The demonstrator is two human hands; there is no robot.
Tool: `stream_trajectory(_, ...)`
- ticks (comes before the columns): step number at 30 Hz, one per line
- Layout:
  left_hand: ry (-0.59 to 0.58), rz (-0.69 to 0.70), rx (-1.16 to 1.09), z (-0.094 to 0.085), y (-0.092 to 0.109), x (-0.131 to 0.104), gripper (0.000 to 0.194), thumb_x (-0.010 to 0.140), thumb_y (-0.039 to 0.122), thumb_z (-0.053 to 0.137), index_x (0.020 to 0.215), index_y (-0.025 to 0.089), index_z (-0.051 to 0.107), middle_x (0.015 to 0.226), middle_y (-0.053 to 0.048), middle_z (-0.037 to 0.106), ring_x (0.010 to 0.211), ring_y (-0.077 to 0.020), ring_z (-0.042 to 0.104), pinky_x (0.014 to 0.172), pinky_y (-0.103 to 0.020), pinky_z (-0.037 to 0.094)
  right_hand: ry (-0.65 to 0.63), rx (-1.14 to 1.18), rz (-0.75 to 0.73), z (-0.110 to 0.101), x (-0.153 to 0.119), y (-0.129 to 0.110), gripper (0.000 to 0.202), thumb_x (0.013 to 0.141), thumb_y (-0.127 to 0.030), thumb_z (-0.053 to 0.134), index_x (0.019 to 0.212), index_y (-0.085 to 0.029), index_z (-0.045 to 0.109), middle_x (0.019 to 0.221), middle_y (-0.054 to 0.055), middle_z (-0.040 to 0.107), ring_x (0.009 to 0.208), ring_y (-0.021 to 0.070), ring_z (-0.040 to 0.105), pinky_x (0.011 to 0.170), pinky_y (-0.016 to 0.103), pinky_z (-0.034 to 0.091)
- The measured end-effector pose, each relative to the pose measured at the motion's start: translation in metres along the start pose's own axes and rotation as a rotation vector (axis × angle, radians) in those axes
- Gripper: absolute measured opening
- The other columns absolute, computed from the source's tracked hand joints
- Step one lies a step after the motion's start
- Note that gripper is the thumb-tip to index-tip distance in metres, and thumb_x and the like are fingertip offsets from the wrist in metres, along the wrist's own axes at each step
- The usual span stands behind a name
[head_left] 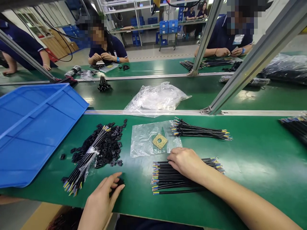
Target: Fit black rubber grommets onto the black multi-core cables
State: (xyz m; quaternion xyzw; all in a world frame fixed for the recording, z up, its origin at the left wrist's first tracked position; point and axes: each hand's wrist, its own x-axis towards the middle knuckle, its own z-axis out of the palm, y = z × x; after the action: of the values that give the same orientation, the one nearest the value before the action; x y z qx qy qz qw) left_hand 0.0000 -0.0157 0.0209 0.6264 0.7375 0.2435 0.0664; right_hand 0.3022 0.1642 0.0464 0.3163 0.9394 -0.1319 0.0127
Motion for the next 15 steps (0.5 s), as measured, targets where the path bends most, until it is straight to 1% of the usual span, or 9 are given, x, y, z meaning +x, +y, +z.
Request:
stream_trajectory(2,-0.035,-0.012,0.006,-0.002,0.0,0.001,0.054,0.096,0.071,0.048,0.106,0.026,0.077,0.088,-0.004,0.077,0.067,-0.0195,0.074,0.061,-0.028,0.061,0.01,0.003,-0.014,0.002,0.0,0.0,0.018,0.1,-0.02,0.061,0.088,-0.019,0.073,0.089,0.005,0.073,0.084,0.0182,0.069,0.081,0.027,0.051)
stream_trajectory(4,-0.063,0.001,-0.026,-0.004,0.004,0.006,0.048,0.098,0.066,0.05,0.102,0.028,0.079,0.092,-0.003,0.078,0.069,-0.0195,0.075,0.061,-0.027,0.06,0.035,0.002,-0.009,0.005,0.001,0.0,0.018,0.099,-0.018,0.06,0.086,-0.018,0.072,0.087,0.006,0.073,0.083,0.0187,0.069,0.083,0.028,0.051)
stream_trajectory(6,-0.026,0.012,-0.1,-0.005,0.012,0.014,0.041,0.098,0.06,0.054,0.101,0.029,0.08,0.095,-0.004,0.078,0.075,-0.0199,0.075,0.066,-0.027,0.061,0.072,0.005,0.006,0.008,0.003,0.0,0.017,0.098,-0.017,0.059,0.087,-0.017,0.071,0.088,0.007,0.072,0.084,0.0199,0.069,0.085,0.03,0.052)
stream_trajectory(8,0.042,0.006,-0.192,-0.002,0.025,0.026,0.033,0.097,0.053,0.06,0.102,0.028,0.081,0.099,-0.005,0.078,0.08,-0.0204,0.075,0.073,-0.029,0.062,0.118,0.013,0.028,0.01,0.005,0.003,0.015,0.098,-0.017,0.058,0.09,-0.016,0.07,0.091,0.008,0.073,0.087,0.0212,0.069,0.086,0.031,0.053)
stream_trajectory(11,0.105,-0.035,-0.368,0.009,0.046,0.046,0.025,0.094,0.043,0.066,0.105,0.025,0.08,0.104,-0.006,0.076,0.087,-0.021,0.075,0.081,-0.032,0.061,0.191,0.026,0.067,0.013,0.007,0.012,0.011,0.099,-0.017,0.057,0.098,-0.016,0.069,0.094,0.008,0.074,0.088,0.0211,0.071,0.083,0.031,0.055)
stream_trajectory(13,0.13,-0.091,-0.558,0.02,0.06,0.058,0.024,0.094,0.04,0.068,0.109,0.024,0.077,0.105,-0.007,0.075,0.091,-0.0215,0.075,0.084,-0.032,0.061,0.231,0.03,0.086,0.014,0.008,0.018,0.012,0.099,-0.015,0.056,0.102,-0.017,0.067,0.094,0.006,0.074,0.084,0.02,0.072,0.078,0.03,0.055)
stream_trajectory(15,0.155,-0.173,-0.769,0.033,0.07,0.069,0.025,0.093,0.04,0.07,0.11,0.023,0.074,0.102,-0.007,0.075,0.091,-0.0222,0.077,0.083,-0.033,0.061,0.264,0.03,0.088,0.015,0.009,0.023,0.015,0.099,-0.013,0.055,0.108,-0.018,0.067,0.095,0.005,0.075,0.084,0.0194,0.072,0.077,0.029,0.056)
